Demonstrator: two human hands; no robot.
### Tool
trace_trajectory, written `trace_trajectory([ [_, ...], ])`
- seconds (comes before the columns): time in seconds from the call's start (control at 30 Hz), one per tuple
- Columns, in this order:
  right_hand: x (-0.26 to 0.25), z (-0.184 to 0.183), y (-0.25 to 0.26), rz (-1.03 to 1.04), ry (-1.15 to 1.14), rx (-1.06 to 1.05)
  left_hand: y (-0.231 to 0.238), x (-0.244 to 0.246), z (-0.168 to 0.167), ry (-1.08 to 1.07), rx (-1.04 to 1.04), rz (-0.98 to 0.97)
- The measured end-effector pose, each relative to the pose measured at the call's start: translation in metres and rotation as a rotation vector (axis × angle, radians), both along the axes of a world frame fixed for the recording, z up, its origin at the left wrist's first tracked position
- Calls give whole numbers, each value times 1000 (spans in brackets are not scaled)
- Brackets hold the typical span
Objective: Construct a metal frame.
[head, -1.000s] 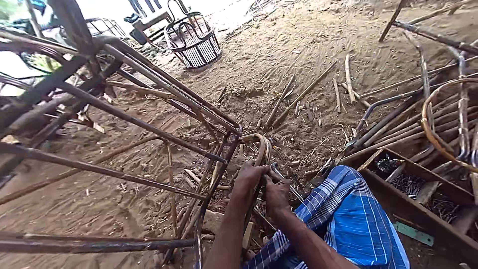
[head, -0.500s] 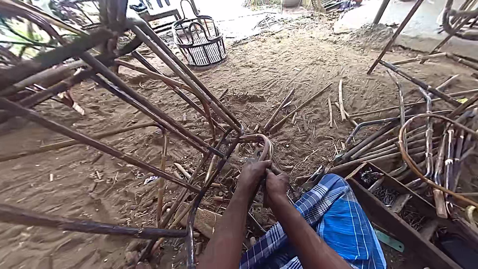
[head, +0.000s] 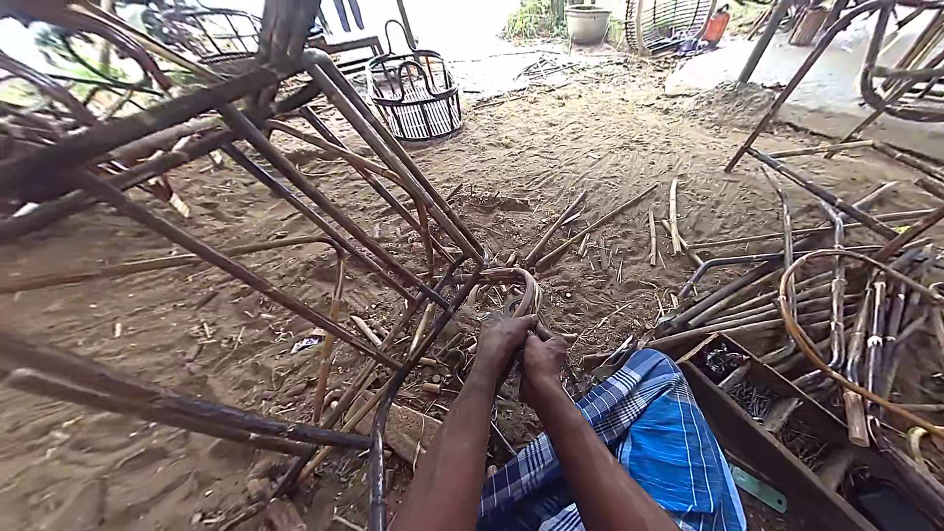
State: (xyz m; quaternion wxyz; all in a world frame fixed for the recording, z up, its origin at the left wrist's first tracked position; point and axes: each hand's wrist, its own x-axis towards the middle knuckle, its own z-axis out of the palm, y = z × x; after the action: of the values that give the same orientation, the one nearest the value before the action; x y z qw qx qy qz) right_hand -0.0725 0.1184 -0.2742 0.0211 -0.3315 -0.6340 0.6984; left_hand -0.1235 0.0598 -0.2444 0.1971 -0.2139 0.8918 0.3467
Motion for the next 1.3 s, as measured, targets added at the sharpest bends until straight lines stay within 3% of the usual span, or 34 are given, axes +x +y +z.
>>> trace_trajectory([
  [0.2,4,-14,20,155,7,305,7,8,1,33,-129,-23],
  [0.23,-2,-23,31,118,-49,239,10,10,2,43,-184,-61],
  [0.33,-29,-51,53,-135,-78,-249,2,8,-6,60,-189,-150],
  [0.43,-27,-47,74,19,42,-391,-5,11,-6,171,-166,-215],
  [0.53,-1,-51,92,244,118,-186,-18,2,4,260,-105,-348],
  [0.63,17,-65,97,296,210,-21,-22,-9,7,94,23,-357],
  [0.8,2,-56,76,328,312,4,1,-21,2,-39,188,-275],
  [0.93,-8,-54,65,311,253,42,2,-24,-4,1,302,-278],
  [0.97,-9,-51,64,303,221,62,5,-22,-4,26,260,-260],
  [1.1,-24,-46,58,199,85,37,25,-17,-10,78,-239,-176],
  [1.2,-23,-48,62,183,133,-74,22,-19,-9,102,-217,-197],
  [1.3,-19,-51,74,268,234,-41,12,-15,-10,122,-96,-245],
])
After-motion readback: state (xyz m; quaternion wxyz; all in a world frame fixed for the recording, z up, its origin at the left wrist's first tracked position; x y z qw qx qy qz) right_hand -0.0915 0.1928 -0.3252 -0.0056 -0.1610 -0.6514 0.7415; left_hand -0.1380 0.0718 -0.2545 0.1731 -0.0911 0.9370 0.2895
